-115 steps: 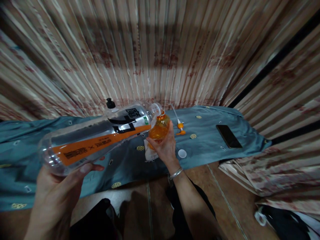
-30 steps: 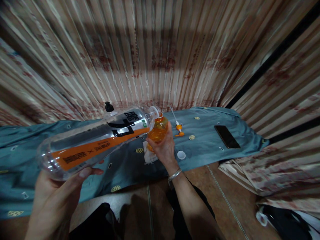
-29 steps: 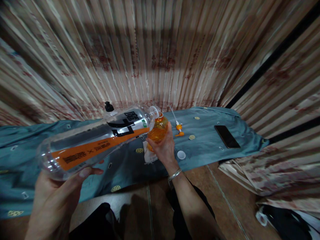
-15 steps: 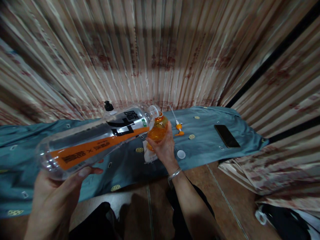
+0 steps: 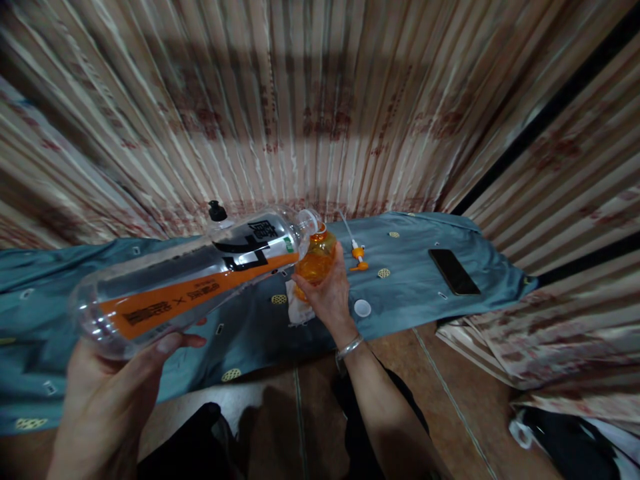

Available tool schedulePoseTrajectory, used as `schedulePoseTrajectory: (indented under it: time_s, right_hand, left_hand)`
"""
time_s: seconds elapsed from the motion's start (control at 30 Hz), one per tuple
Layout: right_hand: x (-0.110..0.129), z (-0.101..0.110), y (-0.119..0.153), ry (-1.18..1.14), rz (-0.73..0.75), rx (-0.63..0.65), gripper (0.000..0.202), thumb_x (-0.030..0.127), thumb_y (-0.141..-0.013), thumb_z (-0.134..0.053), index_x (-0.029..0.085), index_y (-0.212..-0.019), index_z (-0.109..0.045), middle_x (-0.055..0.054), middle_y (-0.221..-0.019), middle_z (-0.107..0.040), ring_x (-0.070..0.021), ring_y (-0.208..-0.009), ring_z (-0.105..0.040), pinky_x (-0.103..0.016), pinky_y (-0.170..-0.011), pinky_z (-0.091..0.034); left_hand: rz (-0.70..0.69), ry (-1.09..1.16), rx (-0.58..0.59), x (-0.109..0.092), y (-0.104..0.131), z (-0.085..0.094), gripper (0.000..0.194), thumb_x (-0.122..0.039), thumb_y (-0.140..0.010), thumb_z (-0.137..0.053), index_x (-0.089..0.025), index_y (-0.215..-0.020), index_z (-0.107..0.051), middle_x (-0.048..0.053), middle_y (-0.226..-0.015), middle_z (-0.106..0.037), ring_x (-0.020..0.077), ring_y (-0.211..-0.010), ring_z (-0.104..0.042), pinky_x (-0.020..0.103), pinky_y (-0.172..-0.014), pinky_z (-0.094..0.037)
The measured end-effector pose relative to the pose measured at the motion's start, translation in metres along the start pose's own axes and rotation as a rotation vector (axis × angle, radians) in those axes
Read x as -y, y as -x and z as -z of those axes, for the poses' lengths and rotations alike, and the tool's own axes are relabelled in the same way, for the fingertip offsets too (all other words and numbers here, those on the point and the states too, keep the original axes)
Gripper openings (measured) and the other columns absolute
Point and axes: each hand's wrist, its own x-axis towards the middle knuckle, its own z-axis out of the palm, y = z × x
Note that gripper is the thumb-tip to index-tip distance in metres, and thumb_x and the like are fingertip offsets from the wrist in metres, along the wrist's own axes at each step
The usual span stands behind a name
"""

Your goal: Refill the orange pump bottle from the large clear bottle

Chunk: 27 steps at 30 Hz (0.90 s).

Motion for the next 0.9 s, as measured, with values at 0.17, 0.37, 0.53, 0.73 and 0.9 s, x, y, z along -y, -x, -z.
schedulePoseTrajectory:
  time_s: [0.17, 0.37, 0.53, 0.73, 0.9]
  right_hand:
    - [-0.0017, 0.0002, -0.0008, 0.016, 0.003, -0.003, 0.132, 0.078, -0.08, -0.097, 0.016, -0.18, -0.037, -0.029, -0.174, -0.061, -0.0473, -0.16, -0.063, -0.073, -0.135, -0.051]
    - [-0.0016, 0.0003, 0.0004, 0.004, 0.007, 0.002, 0.131, 0.078, -0.084, -0.095, 0.019, -0.182, -0.033, -0.027, -0.177, -0.058, -0.0473, -0.164, -0.059, -0.073, -0.134, -0.051]
    - [0.0007, 0.0014, -0.0003, 0.009, 0.011, 0.005, 0.13, 0.076, -0.084, -0.096, 0.019, -0.183, -0.033, -0.028, -0.18, -0.056, -0.0464, -0.162, -0.061, -0.072, -0.134, -0.053]
    - [-0.0003, 0.0006, -0.0001, 0.011, 0.021, -0.01, 0.13, 0.077, -0.083, -0.095, 0.018, -0.182, -0.034, -0.029, -0.178, -0.057, -0.0473, -0.161, -0.062, -0.073, -0.133, -0.053]
    - [-0.0011, -0.0009, 0.0013, 0.007, 0.036, -0.017, 0.128, 0.074, -0.086, -0.094, 0.019, -0.183, -0.031, -0.028, -0.18, -0.055, -0.0465, -0.166, -0.057, -0.072, -0.135, -0.051]
  left_hand:
    - [0.01, -0.008, 0.005, 0.0009, -0.0003, 0.0002, 0.109, -0.032, -0.059, -0.116, -0.032, -0.159, -0.072, 0.014, -0.147, -0.078, 0.0311, -0.099, -0.084, 0.036, -0.064, -0.076]
    - [0.006, 0.022, -0.015, 0.0021, -0.0009, -0.0006, 0.11, -0.03, -0.058, -0.117, -0.029, -0.159, -0.073, 0.016, -0.15, -0.076, 0.0315, -0.102, -0.084, 0.034, -0.062, -0.076]
    - [0.008, 0.008, -0.008, 0.0003, 0.0007, -0.0026, 0.102, -0.031, -0.055, -0.118, -0.026, -0.149, -0.079, 0.015, -0.142, -0.077, 0.0312, -0.099, -0.084, 0.035, -0.062, -0.076]
    - [0.003, 0.013, -0.017, -0.0003, 0.0022, -0.0033, 0.102, -0.031, -0.058, -0.117, -0.03, -0.151, -0.077, 0.013, -0.143, -0.077, 0.0291, -0.099, -0.083, 0.031, -0.062, -0.075]
    - [-0.004, 0.014, 0.003, 0.0043, -0.0016, 0.0031, 0.104, -0.029, -0.056, -0.117, -0.027, -0.153, -0.077, 0.016, -0.15, -0.075, 0.0326, -0.101, -0.084, 0.034, -0.06, -0.075]
